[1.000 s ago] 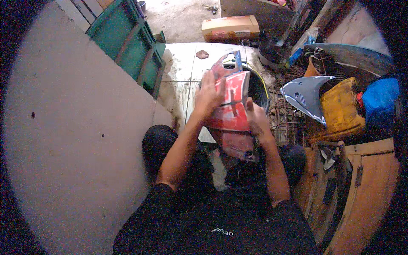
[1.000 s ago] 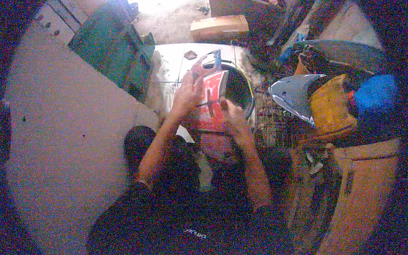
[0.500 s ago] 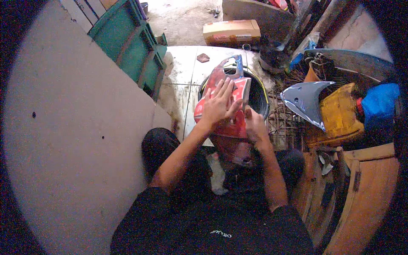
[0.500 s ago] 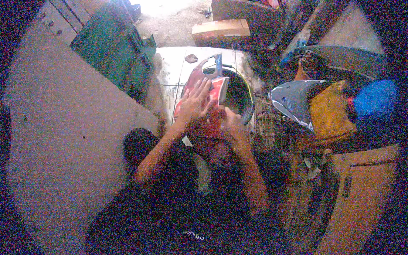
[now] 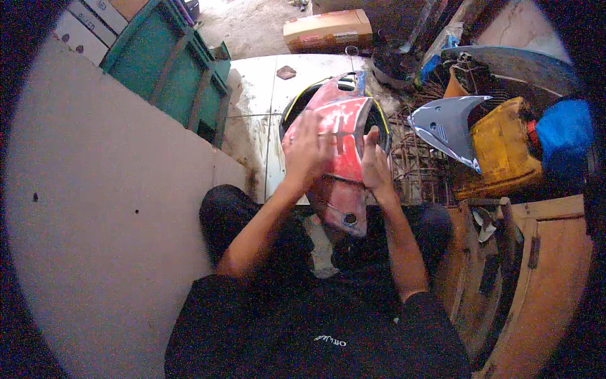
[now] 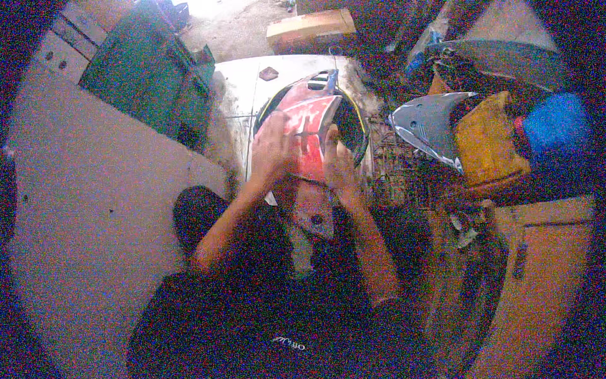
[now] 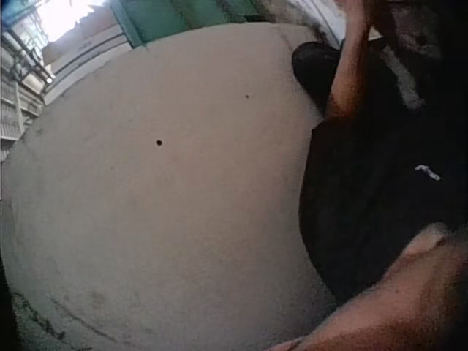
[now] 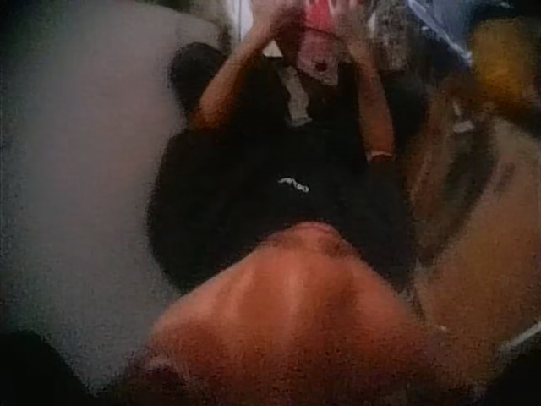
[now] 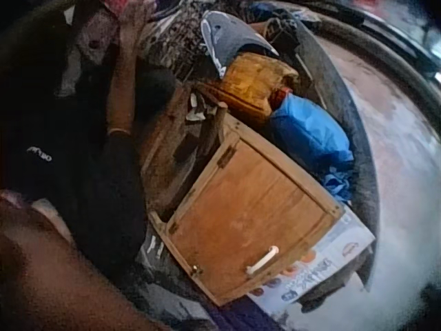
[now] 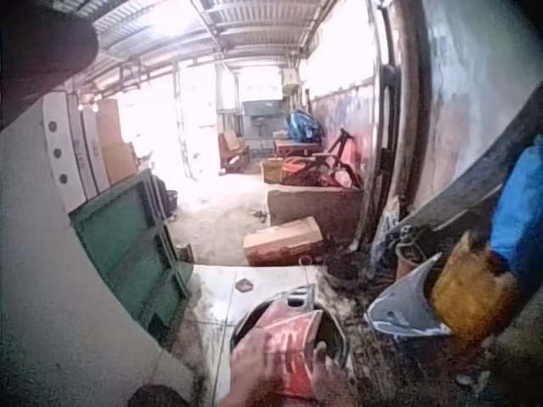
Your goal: The person holds a red motorcycle fairing over a black bucket while using a piece of sandpaper to rub the surface of the fairing with both hands.
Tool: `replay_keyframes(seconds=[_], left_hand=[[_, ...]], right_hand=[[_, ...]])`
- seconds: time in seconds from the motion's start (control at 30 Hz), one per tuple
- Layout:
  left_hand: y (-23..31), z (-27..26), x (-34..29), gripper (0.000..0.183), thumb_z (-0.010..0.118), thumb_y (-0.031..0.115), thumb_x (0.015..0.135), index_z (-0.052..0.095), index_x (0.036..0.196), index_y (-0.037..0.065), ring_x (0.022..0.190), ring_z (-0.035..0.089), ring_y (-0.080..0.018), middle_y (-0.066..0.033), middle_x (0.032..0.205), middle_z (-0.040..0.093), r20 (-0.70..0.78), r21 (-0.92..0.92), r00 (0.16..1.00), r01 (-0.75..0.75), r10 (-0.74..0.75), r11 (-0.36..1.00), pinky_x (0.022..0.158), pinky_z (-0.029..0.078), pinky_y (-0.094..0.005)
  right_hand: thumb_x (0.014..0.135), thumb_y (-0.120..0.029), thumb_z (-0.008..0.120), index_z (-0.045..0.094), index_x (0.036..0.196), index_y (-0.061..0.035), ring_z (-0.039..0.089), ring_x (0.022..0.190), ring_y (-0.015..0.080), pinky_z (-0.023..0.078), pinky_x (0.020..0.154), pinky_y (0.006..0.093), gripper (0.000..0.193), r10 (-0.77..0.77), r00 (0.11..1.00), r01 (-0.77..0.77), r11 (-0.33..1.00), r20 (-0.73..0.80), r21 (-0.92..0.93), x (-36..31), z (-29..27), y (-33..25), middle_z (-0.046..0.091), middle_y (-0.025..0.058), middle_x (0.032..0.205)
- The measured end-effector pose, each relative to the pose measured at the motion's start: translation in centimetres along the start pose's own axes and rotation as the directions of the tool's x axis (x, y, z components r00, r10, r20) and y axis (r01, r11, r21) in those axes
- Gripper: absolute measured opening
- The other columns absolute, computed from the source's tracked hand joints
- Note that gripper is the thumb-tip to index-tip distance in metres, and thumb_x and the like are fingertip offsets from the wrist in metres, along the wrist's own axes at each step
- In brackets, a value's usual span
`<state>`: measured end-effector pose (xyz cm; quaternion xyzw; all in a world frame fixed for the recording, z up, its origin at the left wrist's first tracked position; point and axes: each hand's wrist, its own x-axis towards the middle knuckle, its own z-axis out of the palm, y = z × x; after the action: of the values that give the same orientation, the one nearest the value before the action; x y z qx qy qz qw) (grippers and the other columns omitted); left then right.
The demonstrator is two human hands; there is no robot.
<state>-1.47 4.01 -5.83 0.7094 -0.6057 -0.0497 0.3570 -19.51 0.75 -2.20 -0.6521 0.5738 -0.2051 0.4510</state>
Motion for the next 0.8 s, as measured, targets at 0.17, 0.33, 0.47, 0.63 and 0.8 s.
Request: replay_keyframes(seconds=[0.17,0.33,0.47,0.63,0.8], left_hand=[[2.7,-1.0,-3.7,0.062,0.053,0.041,0.094,0.041,0.145,0.008,0.143,0.031,-0.031,-0.0138,0.152,0.038,0.056,0.092,0.954,-0.3,0.295,0.95,0.11,0.023,-0.061],[2.7,-1.3,-1.5,0.054,0.046,0.037,0.097,0.045,0.142,0.007,0.143,0.031,-0.0296,-0.0123,0.152,0.038,0.135,-0.041,0.961,-0.239,0.242,0.97,0.113,0.022,-0.0539],[3.5,-0.9,-0.8,0.056,0.044,0.041,0.098,0.044,0.143,0.007,0.142,0.032,-0.0334,-0.0144,0.151,0.038,0.115,-0.005,0.99,-0.079,0.079,0.997,0.112,0.019,-0.0595],[2.7,-1.4,-3.8,0.06,0.048,0.045,0.096,0.043,0.144,0.012,0.141,0.034,-0.0298,-0.0126,0.151,0.04,0.179,0.014,0.914,-0.372,0.363,0.928,0.112,0.017,-0.0625],[2.4,-0.3,-1.8,0.063,0.05,0.048,0.094,0.041,0.144,0.011,0.142,0.033,-0.0305,-0.0124,0.152,0.037,0.137,0.081,0.982,-0.139,0.127,0.987,0.111,0.015,-0.0648]], right_hand=[[0.094,-0.071,0.01,0.045,0.133,0.0087,0.056,0.098,0.0531,0.043,0.09,0.0582,0.095,-0.127,0.992,0.127,0.99,0.001,0.056,0.4,0.4,-0.3,0.06,0.0336,0.106],[0.092,-0.075,0.011,0.061,0.114,0.0013,0.064,0.09,0.023,0.05,0.079,0.0349,0.094,-0.045,0.997,0.069,0.905,-0.067,0.42,3.7,1.3,3.3,0.067,0.0135,0.101],[0.095,-0.072,0.02,0.042,0.136,0.0113,0.048,0.126,0.0356,0.038,0.107,0.0354,0.095,0.201,0.947,-0.097,0.923,-0.25,0.373,6.4,0.8,5.3,0.059,0.0205,0.125],[0.096,-0.069,0.023,0.046,0.13,0.0132,0.064,0.099,0.0251,0.051,0.085,0.0354,0.092,0.029,0.997,0.039,0.586,-0.069,0.81,7.3,1.8,6.1,0.065,0.0231,0.106],[0.096,-0.07,0.019,0.056,0.12,0.0084,0.064,0.079,0.026,0.053,0.075,0.0408,0.09,-0.06,0.973,0.157,0.878,-0.221,0.452,9.5,0.7,9.9,0.066,0.0176,0.082]])
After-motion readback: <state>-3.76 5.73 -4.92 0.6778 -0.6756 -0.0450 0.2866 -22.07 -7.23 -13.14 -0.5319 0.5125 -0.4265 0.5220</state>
